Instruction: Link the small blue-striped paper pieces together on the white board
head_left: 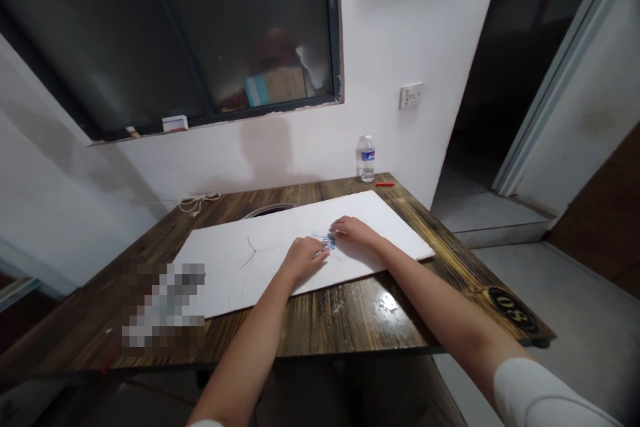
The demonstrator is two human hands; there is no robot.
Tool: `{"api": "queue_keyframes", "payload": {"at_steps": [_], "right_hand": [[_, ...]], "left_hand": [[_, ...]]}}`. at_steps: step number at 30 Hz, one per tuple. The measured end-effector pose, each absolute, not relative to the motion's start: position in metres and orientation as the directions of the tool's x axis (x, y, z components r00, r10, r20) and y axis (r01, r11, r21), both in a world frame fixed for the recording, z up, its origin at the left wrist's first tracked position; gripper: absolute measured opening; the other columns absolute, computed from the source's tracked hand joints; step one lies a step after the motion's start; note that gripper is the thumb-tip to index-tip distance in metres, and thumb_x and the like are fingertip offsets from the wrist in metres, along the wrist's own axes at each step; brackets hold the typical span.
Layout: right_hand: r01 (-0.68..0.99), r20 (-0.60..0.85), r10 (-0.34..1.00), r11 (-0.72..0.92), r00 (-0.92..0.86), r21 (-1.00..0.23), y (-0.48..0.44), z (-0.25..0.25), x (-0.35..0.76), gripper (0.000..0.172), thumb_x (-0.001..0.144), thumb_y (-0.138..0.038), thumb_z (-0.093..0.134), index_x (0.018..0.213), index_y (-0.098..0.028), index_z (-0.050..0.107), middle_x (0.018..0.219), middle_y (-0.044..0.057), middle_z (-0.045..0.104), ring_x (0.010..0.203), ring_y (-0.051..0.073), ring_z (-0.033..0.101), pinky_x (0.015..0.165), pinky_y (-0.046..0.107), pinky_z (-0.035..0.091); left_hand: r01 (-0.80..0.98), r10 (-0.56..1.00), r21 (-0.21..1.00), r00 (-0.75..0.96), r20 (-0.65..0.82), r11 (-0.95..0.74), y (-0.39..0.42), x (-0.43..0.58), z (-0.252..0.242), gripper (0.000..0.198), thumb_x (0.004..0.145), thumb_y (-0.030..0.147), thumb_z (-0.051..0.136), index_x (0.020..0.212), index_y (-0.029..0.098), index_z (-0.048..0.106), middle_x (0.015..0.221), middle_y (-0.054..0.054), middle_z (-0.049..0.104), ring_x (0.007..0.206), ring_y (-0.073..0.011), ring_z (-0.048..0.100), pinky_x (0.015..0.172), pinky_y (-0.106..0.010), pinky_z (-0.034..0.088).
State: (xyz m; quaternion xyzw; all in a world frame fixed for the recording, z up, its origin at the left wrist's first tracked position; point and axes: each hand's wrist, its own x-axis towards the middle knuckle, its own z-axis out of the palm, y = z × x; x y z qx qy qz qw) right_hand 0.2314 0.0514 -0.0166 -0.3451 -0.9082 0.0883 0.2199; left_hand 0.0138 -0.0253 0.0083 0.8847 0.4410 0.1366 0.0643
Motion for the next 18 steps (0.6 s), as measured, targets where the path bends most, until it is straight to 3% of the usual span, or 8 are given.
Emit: {"api": "queue_keyframes", "payload": {"at_steps": [5,9,12,15,18], "right_hand": [[0.516,0.234,0.630,0.756,-0.741,-0.403,0.051,-0.017,0.237,0.033,0.089,-0.028,0.051,0.115,-0.019,0.070,0.130,0.009,0.061,0.125,0.026,0.052,0.105,0.038,0.039],[0.491,0.067,0.627,0.668,-0.776,-0.559,0.050,-0.006,0.248,0.030,0.089,-0.040,0.053,0.105,-0.026,0.074,0.136,0.003,0.056,0.134,0.026,0.042,0.105,0.036,0.039],[0.433,0.008,0.579,0.619,-0.816,-0.655,0.046,0.001,0.251,0.037,0.086,-0.050,0.055,0.105,-0.026,0.075,0.135,0.002,0.057,0.137,0.026,0.037,0.106,0.034,0.037],[0.353,0.057,0.555,0.600,-0.830,-0.718,0.043,0.002,0.246,0.043,0.084,-0.054,0.056,0.109,-0.023,0.073,0.128,0.004,0.062,0.128,0.027,0.049,0.104,0.034,0.039],[0.340,0.167,0.638,0.591,-0.752,-0.732,0.042,-0.002,0.234,0.044,0.085,-0.053,0.054,0.111,-0.021,0.072,0.118,0.007,0.068,0.110,0.026,0.063,0.098,0.037,0.045]], "left_hand": [[0.889,0.904,0.196,0.374,0.208,-0.413,-0.024,0.010,0.010,0.031,0.090,0.038,0.047,0.088,0.022,0.074,0.093,-0.009,0.072,0.097,-0.0250,0.063,0.091,-0.036,0.039],[0.899,0.914,0.196,0.353,0.201,-0.391,-0.023,0.008,0.007,0.029,0.090,0.038,0.048,0.099,0.025,0.072,0.110,-0.008,0.070,0.109,-0.0255,0.059,0.095,-0.037,0.039],[0.892,0.904,0.161,0.401,0.152,-0.423,-0.021,0.007,0.002,0.037,0.092,0.045,0.046,0.118,0.027,0.065,0.133,-0.006,0.058,0.126,-0.0264,0.048,0.103,-0.039,0.036],[0.884,0.899,0.166,0.432,0.071,-0.438,-0.019,0.006,-0.005,0.053,0.092,0.051,0.043,0.138,0.025,0.047,0.150,-0.008,0.039,0.139,-0.0275,0.032,0.110,-0.045,0.029],[0.861,0.883,0.214,0.469,0.012,-0.461,-0.017,0.007,-0.009,0.058,0.093,0.050,0.042,0.145,0.026,0.036,0.155,-0.008,0.027,0.144,-0.0262,0.021,0.113,-0.050,0.021]]}}
